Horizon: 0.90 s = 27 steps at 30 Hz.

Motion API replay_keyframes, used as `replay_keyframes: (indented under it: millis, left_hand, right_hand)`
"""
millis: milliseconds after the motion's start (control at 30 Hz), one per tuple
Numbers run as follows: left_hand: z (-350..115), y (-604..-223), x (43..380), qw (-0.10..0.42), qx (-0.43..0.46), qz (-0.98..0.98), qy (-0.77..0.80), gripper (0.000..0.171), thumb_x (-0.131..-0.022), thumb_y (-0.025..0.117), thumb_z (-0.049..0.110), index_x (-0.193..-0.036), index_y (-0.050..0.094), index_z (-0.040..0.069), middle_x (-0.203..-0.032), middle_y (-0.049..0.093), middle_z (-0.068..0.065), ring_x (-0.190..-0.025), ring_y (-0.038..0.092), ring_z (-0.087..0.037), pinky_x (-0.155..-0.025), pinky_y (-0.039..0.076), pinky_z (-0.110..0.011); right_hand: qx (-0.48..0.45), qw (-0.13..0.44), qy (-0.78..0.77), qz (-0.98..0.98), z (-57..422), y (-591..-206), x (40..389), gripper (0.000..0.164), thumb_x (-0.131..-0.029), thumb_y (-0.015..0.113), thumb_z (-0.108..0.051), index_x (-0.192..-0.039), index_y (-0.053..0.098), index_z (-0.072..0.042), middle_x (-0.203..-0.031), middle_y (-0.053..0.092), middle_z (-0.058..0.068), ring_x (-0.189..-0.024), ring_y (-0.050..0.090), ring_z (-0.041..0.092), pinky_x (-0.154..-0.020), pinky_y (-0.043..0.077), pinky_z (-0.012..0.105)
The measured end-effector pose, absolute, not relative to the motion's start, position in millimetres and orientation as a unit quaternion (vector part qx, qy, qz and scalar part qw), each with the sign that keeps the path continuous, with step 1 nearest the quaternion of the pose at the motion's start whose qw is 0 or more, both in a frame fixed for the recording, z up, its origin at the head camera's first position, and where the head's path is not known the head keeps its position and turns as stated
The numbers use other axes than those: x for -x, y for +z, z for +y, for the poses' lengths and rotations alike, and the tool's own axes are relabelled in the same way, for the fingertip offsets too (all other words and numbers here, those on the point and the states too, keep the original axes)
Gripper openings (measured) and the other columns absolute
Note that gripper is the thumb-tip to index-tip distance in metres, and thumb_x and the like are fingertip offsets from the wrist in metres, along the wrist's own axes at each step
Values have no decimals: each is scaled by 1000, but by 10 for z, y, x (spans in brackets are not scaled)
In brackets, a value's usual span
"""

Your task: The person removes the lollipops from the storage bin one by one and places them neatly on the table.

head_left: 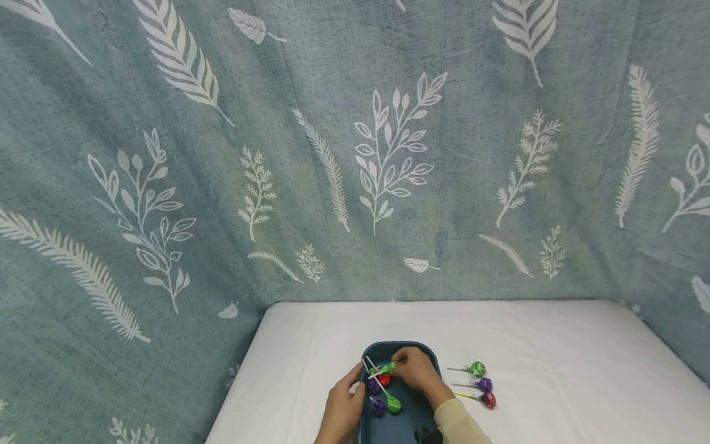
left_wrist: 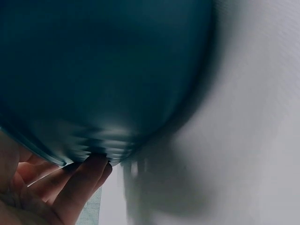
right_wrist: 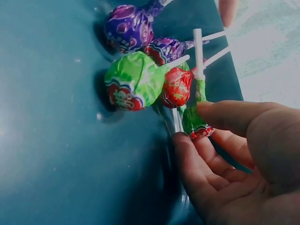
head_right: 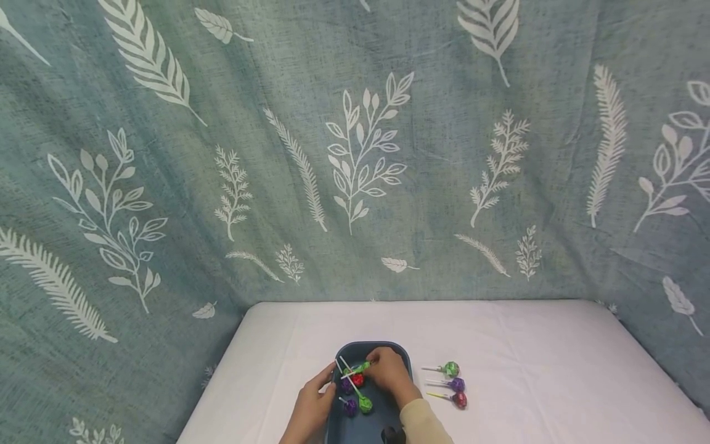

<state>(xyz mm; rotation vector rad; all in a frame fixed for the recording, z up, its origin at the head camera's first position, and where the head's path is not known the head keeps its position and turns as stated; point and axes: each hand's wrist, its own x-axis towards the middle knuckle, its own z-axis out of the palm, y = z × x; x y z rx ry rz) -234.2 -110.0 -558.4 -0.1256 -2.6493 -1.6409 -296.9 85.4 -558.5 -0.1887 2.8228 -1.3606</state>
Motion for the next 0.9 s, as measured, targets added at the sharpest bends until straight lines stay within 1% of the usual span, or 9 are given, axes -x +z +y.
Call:
replay_keyframes:
  millis: [167, 400, 700, 900]
  left_hand:
    - [-1099, -5575, 2348, 7, 37, -849, -527, 47, -97, 59, 10, -143, 57, 3, -128, 65, -24, -89, 72, -21, -72, 58, -39]
    - [-1091, -5553, 2343, 8, 36, -851, -524, 47, -97, 59, 10, -143, 57, 2, -128, 65, -23, -92, 72, -22, -74, 59, -41]
    - [-1088, -5578, 2341, 9, 29, -852, -523, 46, -97, 59, 11, -142, 57, 2, -127, 66, -24, -91, 73, -24, -75, 59, -42]
    - [-1090, -5578, 2345, 19, 34, -852, -522, 46, -96, 60, 9, -142, 58, 1, -126, 66, -23, -88, 72, -21, -74, 59, -41]
  right_hand:
    - [56, -10, -427, 902, 861, -5530, 2964, 21, -77, 83, -9, -93, 72, -4, -80, 65, 0, -72, 59, 13, -66, 52, 37]
    - [51, -19, -431, 900, 866, -5467, 2919, 20, -77, 82, -9, -93, 71, -4, -83, 67, 1, -76, 62, 15, -71, 54, 39]
    - [49, -48, -446, 893, 889, -5387, 2828, 20, -77, 84, -12, -91, 71, -5, -81, 68, -2, -75, 63, 14, -70, 53, 38]
    - [43, -56, -467, 882, 946, -5237, 2755, 20, -78, 84, -14, -92, 71, -7, -82, 69, -3, -77, 65, 15, -72, 54, 40]
